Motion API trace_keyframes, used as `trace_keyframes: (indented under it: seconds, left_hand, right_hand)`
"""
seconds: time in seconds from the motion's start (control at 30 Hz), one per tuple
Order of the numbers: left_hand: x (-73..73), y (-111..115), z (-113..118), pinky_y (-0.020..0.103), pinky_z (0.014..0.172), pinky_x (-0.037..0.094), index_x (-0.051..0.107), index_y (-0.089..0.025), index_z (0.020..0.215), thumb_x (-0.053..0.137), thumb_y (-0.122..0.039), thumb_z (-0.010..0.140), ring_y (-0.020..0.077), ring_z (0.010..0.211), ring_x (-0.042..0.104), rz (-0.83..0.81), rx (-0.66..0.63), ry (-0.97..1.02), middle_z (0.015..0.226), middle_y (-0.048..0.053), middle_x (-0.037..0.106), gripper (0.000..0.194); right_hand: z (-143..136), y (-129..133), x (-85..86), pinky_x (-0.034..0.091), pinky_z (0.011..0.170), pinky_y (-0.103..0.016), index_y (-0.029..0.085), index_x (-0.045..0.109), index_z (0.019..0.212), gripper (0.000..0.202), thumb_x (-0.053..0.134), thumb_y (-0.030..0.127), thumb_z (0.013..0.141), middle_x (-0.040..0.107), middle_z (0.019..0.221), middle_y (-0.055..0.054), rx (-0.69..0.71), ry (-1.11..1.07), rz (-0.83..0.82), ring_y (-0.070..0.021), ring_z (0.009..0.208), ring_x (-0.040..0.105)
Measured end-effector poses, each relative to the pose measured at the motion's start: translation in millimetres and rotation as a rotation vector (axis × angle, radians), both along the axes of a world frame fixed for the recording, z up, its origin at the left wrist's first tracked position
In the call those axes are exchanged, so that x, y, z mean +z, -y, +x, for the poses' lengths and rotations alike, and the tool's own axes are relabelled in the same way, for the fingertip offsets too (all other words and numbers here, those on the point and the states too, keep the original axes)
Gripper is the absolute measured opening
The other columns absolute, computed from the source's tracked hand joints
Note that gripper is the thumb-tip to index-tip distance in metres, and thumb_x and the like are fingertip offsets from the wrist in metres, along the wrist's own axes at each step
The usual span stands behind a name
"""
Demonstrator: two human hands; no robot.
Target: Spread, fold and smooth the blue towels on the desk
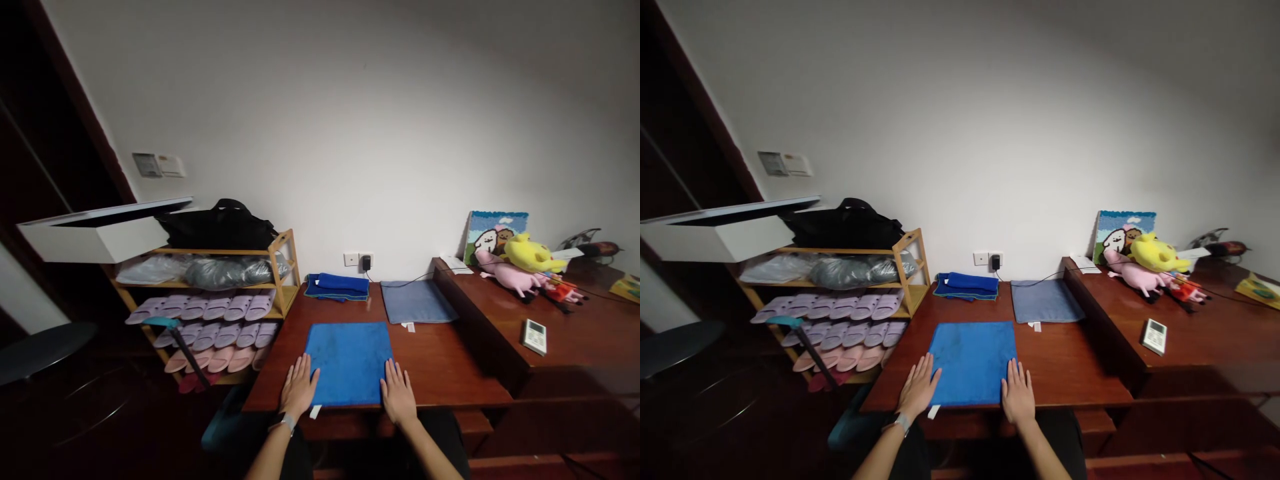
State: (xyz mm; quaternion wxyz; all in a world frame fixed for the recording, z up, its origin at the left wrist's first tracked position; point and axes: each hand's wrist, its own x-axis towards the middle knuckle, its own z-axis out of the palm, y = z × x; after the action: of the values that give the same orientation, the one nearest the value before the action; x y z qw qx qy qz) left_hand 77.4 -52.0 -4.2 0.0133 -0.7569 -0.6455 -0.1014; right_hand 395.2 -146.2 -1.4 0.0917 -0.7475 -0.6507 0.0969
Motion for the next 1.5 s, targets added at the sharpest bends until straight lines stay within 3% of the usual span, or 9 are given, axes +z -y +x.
trace_keyframes:
  seconds: [0.13, 0.3, 0.43, 0.53, 0.73, 0.83, 1.1, 1.23, 1.5]
  left_hand:
    - [9.4, 12, 39, 0.047, 0.129, 0.027, 0.033, -0.012, 0.162, 0.023, -0.047, 0.107, 0.0246, 0.156, 0.030, 0.168, -0.134, 0.056, 0.168, 0.011, 0.034, 0.065]
    - [10.6, 43, 140, 0.046, 0.128, 0.029, 0.031, -0.020, 0.163, 0.022, -0.052, 0.108, 0.0227, 0.156, 0.030, 0.068, -0.507, 0.087, 0.169, 0.006, 0.033, 0.064]
    - [2.0, 56, 179, 0.047, 0.130, 0.027, 0.032, -0.018, 0.162, 0.017, -0.055, 0.107, 0.0233, 0.157, 0.029, -0.050, -0.494, 0.079, 0.168, 0.007, 0.033, 0.068]
    - [-2.0, 54, 159, 0.048, 0.130, 0.025, 0.031, -0.017, 0.162, 0.016, -0.060, 0.106, 0.0239, 0.158, 0.027, -0.069, -0.415, 0.060, 0.169, 0.008, 0.029, 0.072]
    - [-4.1, 41, 48, 0.049, 0.130, 0.023, 0.032, -0.018, 0.162, 0.019, -0.063, 0.104, 0.0252, 0.158, 0.025, -0.050, -0.166, 0.005, 0.169, 0.008, 0.027, 0.075]
    - [-4.8, 39, 12, 0.048, 0.130, 0.021, 0.032, -0.014, 0.162, 0.020, -0.063, 0.104, 0.0248, 0.158, 0.025, -0.056, -0.092, -0.025, 0.170, 0.008, 0.026, 0.077]
    - [-6.1, 39, 13, 0.049, 0.130, 0.020, 0.034, -0.012, 0.161, 0.020, -0.061, 0.103, 0.0265, 0.158, 0.025, -0.028, -0.050, -0.040, 0.169, 0.010, 0.027, 0.077]
    - [-7.8, 38, 10, 0.051, 0.130, 0.022, 0.036, -0.012, 0.161, 0.022, -0.060, 0.103, 0.0271, 0.157, 0.027, -0.007, -0.058, -0.045, 0.168, 0.011, 0.029, 0.076]
    - [-11.0, 39, 8, 0.050, 0.130, 0.023, 0.037, -0.017, 0.161, 0.025, -0.060, 0.103, 0.0268, 0.157, 0.027, 0.012, -0.061, -0.049, 0.168, 0.008, 0.030, 0.073]
  right_hand:
    - [-2, -1, 2.5, 0.007, 0.131, -0.044, 0.016, 0.020, 0.165, 0.067, 0.015, 0.046, 0.105, 0.013, 0.172, 0.001, -0.005, -0.001, 0.006, -0.0228, 0.161, 0.011]
    - [-2, 0, 4.4, 0.008, 0.131, -0.045, 0.016, 0.022, 0.165, 0.066, 0.018, 0.043, 0.105, 0.015, 0.172, 0.000, 0.014, -0.004, 0.011, -0.0233, 0.161, 0.010]
    - [-1, 1, 4.8, 0.008, 0.131, -0.046, 0.017, 0.023, 0.165, 0.065, 0.019, 0.040, 0.104, 0.013, 0.172, 0.000, 0.042, 0.014, -0.010, -0.0238, 0.161, 0.009]
    - [-1, 1, 5.7, 0.008, 0.131, -0.045, 0.016, 0.020, 0.165, 0.066, 0.016, 0.044, 0.105, 0.013, 0.172, 0.000, 0.035, 0.010, 0.002, -0.0235, 0.161, 0.009]
    - [-2, 0, 5.0, 0.008, 0.131, -0.045, 0.015, 0.021, 0.165, 0.067, 0.016, 0.045, 0.105, 0.014, 0.171, 0.000, 0.000, -0.015, 0.011, -0.0226, 0.161, 0.011]
    - [-2, 0, 4.6, 0.007, 0.131, -0.044, 0.014, 0.020, 0.165, 0.068, 0.015, 0.046, 0.105, 0.013, 0.172, 0.001, 0.002, -0.011, 0.004, -0.0224, 0.161, 0.010]
    - [-2, -2, 6.5, 0.008, 0.131, -0.044, 0.014, 0.019, 0.165, 0.069, 0.016, 0.047, 0.105, 0.014, 0.172, 0.000, -0.007, -0.019, -0.015, -0.0219, 0.161, 0.011]
    - [-4, -7, 6.8, 0.007, 0.130, -0.051, 0.016, 0.023, 0.165, 0.067, 0.017, 0.044, 0.104, 0.018, 0.172, -0.001, -0.036, -0.028, -0.029, -0.0254, 0.161, 0.013]
    - [4, -57, 25.1, 0.009, 0.129, -0.046, 0.018, 0.021, 0.166, 0.066, 0.013, 0.044, 0.105, 0.017, 0.173, -0.001, -0.044, -0.083, -0.031, -0.0230, 0.161, 0.013]
